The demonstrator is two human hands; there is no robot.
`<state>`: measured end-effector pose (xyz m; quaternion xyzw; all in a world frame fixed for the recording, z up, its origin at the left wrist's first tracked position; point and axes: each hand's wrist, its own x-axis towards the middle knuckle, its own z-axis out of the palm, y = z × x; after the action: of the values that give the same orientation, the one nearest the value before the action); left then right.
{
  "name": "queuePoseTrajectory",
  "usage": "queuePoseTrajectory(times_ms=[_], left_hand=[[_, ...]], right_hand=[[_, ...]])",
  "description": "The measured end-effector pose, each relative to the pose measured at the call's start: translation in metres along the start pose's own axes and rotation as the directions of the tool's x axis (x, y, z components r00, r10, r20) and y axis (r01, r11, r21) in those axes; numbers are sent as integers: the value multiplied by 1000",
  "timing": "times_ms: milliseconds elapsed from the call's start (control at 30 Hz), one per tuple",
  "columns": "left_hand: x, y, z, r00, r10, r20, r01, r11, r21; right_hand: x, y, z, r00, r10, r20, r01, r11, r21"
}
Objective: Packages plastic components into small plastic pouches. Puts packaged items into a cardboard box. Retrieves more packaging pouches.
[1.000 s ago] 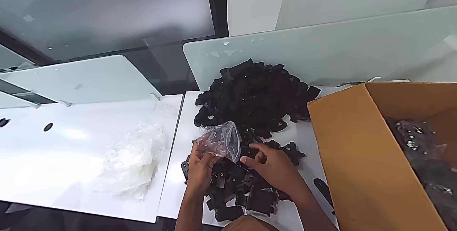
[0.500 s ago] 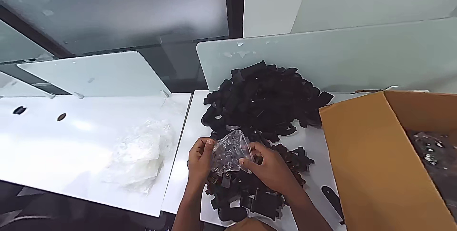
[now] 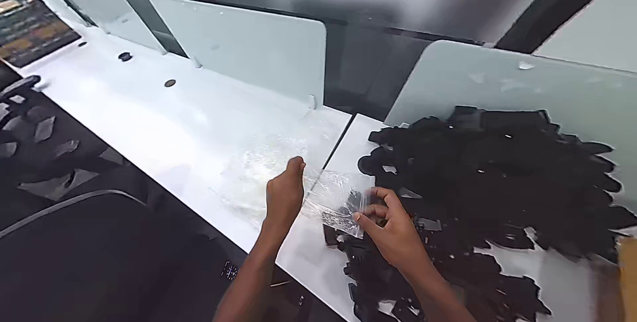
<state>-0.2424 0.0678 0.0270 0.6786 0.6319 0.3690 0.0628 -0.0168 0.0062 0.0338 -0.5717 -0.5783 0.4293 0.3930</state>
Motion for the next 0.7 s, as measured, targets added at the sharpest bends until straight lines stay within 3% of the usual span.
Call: queuePoseTrajectory(times_ms=[100,233,333,433,600,700], left_hand=[[34,-49,-36,997,-74,-30,78,983,168],[72,-83,-84,989,-16,-147,57,960,275],[67,-86,-63,996,18,88,-38,974,225],[53,-110,-14,909,-164,383,39,949,314],[45,-140,11,802,-339,492,107,892,440],[45,-137,5,829,-299,473,69,894,443]], right_hand=[[43,-21,58,996,-36,77,29,996,81],[118,-43,132,987,44,156,-40,999,-31],[155,-40,163,958,188,215,-169,980,-104],[172,-27,177,951,208,227,-132,941,-313],[186,-13,187,913,292,285,-61,788,-613],[186,-19,183,909,265,323,-28,810,-586]])
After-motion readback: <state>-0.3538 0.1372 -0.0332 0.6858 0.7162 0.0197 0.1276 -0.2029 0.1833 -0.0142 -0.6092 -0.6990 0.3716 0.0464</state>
